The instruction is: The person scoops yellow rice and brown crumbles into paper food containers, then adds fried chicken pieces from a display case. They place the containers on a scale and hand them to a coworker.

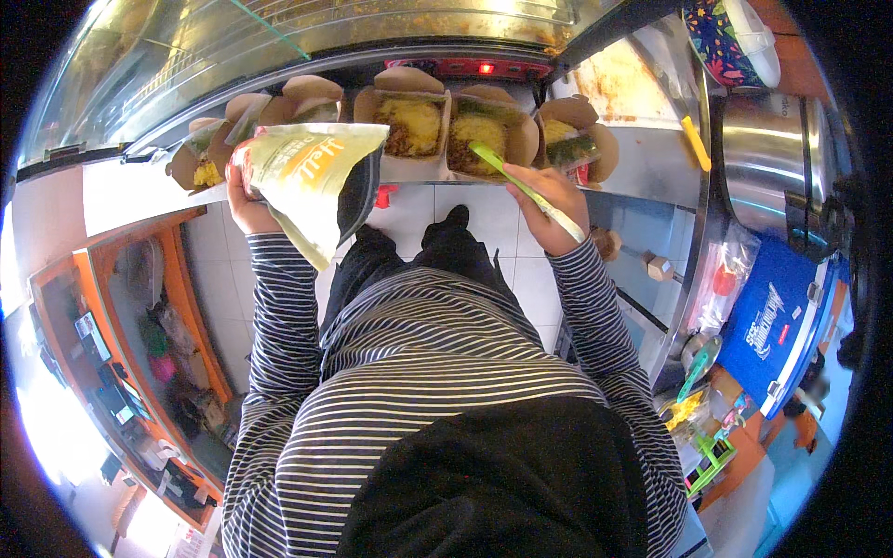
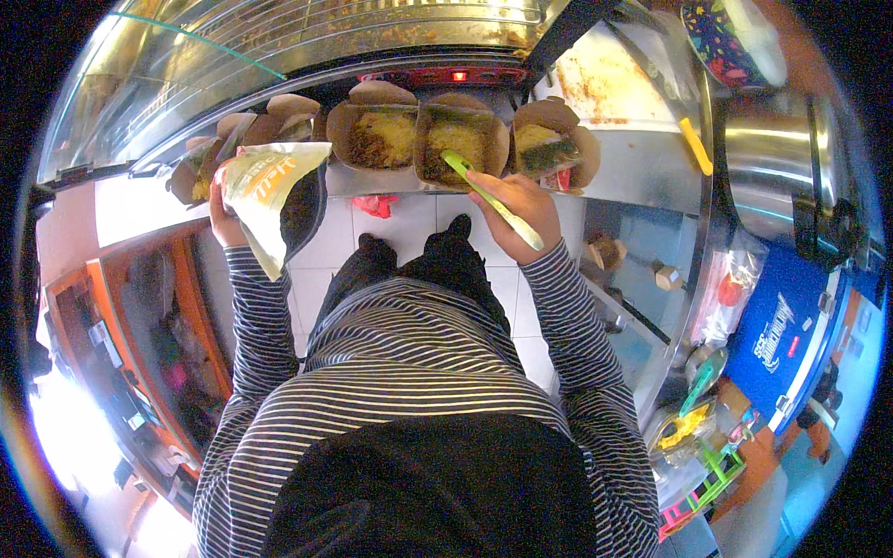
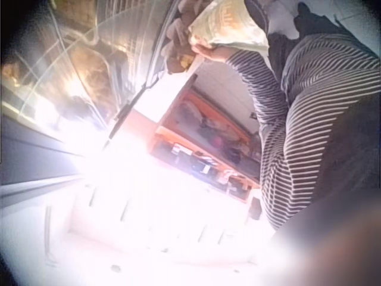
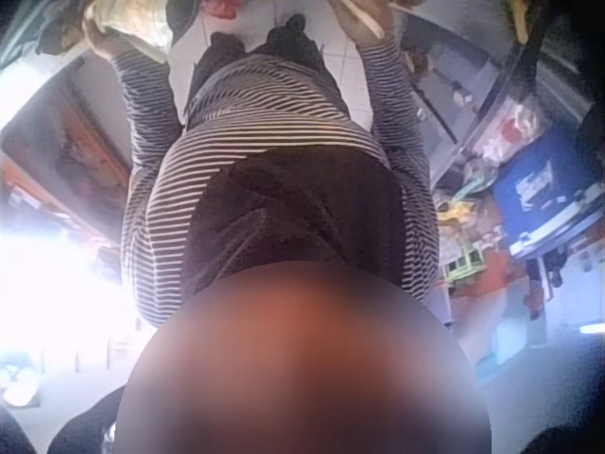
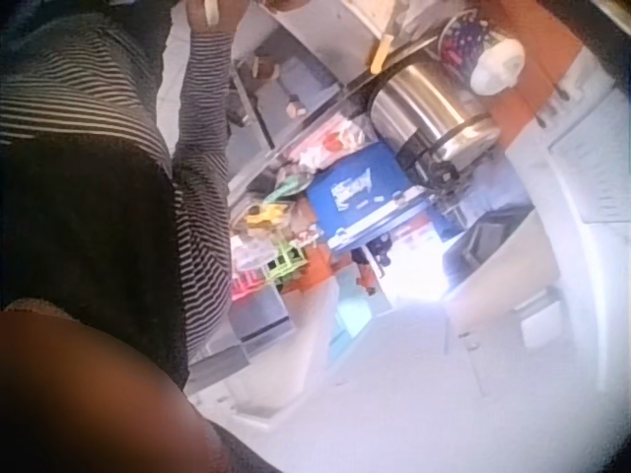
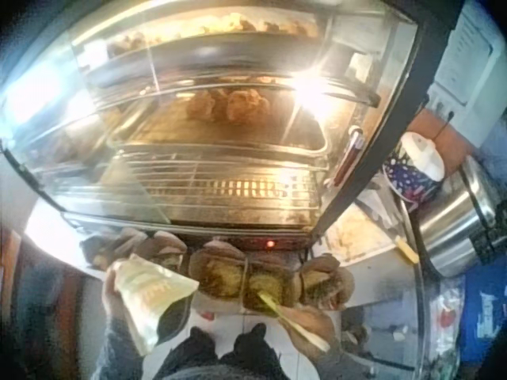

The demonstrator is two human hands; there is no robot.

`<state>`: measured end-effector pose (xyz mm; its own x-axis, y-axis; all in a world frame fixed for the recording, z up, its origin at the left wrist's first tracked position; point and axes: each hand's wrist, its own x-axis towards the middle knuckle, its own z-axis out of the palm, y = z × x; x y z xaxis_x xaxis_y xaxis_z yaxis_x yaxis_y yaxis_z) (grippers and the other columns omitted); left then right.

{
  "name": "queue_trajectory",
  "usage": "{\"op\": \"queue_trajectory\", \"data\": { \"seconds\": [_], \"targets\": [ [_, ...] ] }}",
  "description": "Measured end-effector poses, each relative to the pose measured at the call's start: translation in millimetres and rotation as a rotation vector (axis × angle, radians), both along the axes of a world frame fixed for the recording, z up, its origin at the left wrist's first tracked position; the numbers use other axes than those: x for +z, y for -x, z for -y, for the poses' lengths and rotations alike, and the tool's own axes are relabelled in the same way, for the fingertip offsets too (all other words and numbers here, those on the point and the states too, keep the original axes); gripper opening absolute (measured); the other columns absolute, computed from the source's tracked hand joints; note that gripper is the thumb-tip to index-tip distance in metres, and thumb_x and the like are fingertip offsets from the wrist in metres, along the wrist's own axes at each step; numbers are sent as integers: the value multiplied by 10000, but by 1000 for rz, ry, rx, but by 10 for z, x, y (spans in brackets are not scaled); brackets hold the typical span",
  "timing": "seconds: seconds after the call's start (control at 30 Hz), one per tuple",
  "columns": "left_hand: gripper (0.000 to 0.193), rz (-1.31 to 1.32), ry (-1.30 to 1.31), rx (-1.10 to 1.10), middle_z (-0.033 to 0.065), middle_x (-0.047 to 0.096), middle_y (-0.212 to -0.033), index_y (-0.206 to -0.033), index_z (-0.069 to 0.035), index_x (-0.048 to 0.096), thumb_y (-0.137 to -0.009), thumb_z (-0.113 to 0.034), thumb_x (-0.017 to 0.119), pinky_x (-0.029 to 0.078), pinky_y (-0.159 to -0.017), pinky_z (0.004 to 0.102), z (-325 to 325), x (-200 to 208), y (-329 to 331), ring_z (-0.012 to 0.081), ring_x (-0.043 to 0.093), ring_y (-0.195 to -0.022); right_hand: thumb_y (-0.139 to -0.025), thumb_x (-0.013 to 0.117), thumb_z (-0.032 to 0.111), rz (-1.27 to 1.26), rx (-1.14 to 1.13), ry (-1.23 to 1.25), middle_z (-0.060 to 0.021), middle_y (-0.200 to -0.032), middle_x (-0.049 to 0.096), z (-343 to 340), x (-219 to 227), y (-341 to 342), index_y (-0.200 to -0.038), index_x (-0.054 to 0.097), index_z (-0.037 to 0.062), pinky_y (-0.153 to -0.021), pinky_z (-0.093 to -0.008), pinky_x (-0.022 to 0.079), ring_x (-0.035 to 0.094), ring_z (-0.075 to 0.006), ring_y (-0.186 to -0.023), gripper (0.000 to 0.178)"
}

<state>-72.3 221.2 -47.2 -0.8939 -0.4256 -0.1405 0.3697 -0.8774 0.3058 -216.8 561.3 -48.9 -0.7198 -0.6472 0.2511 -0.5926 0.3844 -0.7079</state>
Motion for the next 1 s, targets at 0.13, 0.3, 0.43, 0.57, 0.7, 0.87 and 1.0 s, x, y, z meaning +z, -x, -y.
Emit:
{"op": "queue_trajectory", "data": {
  "seconds": [0.13, 0.3, 0.43, 0.57, 0.7, 0.87, 1.0],
  "targets": [
    [615, 398, 175, 228, 154, 494, -1308, -1307, -6, 444, -879, -448, 429, 340, -1047, 442, -150, 47, 16, 310, 464, -1209, -776, 680, 116, 22, 138, -11, -86, -850, 674, 15, 18, 104, -1093, 651, 103, -635, -338, 485, 597, -242, -703, 318],
    [608, 457, 185, 252, 165, 503, -1296, -1298, -2, 453, -888, -449, 411, 359, -1035, 449, -196, 79, 13, 322, 476, -1197, -764, 691, 111, -25, 240, -75, -87, -871, 676, -53, 82, 217, -1082, 660, 106, -637, -337, 484, 591, -238, -709, 319],
    [598, 475, 217, 270, 171, 498, -1302, -1302, 3, 446, -896, -435, 400, 354, -1041, 451, -173, 56, -9, 327, 468, -1206, -753, 700, 101, 35, 252, -32, -87, -843, 677, -45, 98, 233, -1057, 670, 101, -638, -341, 482, 586, -235, -706, 306],
    [596, 132, 80, 74, 167, 488, -1318, -1307, 7, 438, -897, -424, 398, 347, -1048, 449, -206, 37, -23, 328, 460, -1216, -759, 696, 109, 10, 298, -34, -78, -853, 678, 22, -2, 275, -1057, 669, 100, -641, -345, 482, 586, -233, -706, 299],
    [560, 86, 10, 48, 160, 479, -1332, -1291, -11, 458, -901, -409, 398, 349, -1045, 460, -184, -18, -42, 334, 456, -1221, -816, 658, 145, -36, 177, 52, -90, -913, 673, -4, 67, 310, -1058, 663, 93, -644, -339, 487, 606, -230, -747, 247],
    [430, 7, -12, -15, 164, 463, -1348, -1192, -68, 538, -923, -363, 378, 353, -1038, 502, -119, -113, -84, 358, 437, -1234, -888, 572, 132, 612, -134, 762, -156, -1012, 641, -69, 759, 153, -1055, 625, 8, -676, -314, 527, 640, -236, -832, 215],
    [464, 109, 16, -17, 156, 459, -1353, -1226, -53, 517, -923, -372, 370, 344, -1046, 486, -237, -37, 22, 346, 441, -1233, -860, 575, 110, 433, 232, 712, -150, -959, 649, 103, 1219, -13, -1064, 598, -7, -601, -318, 528, 650, -225, -711, 236]
  ]
}}
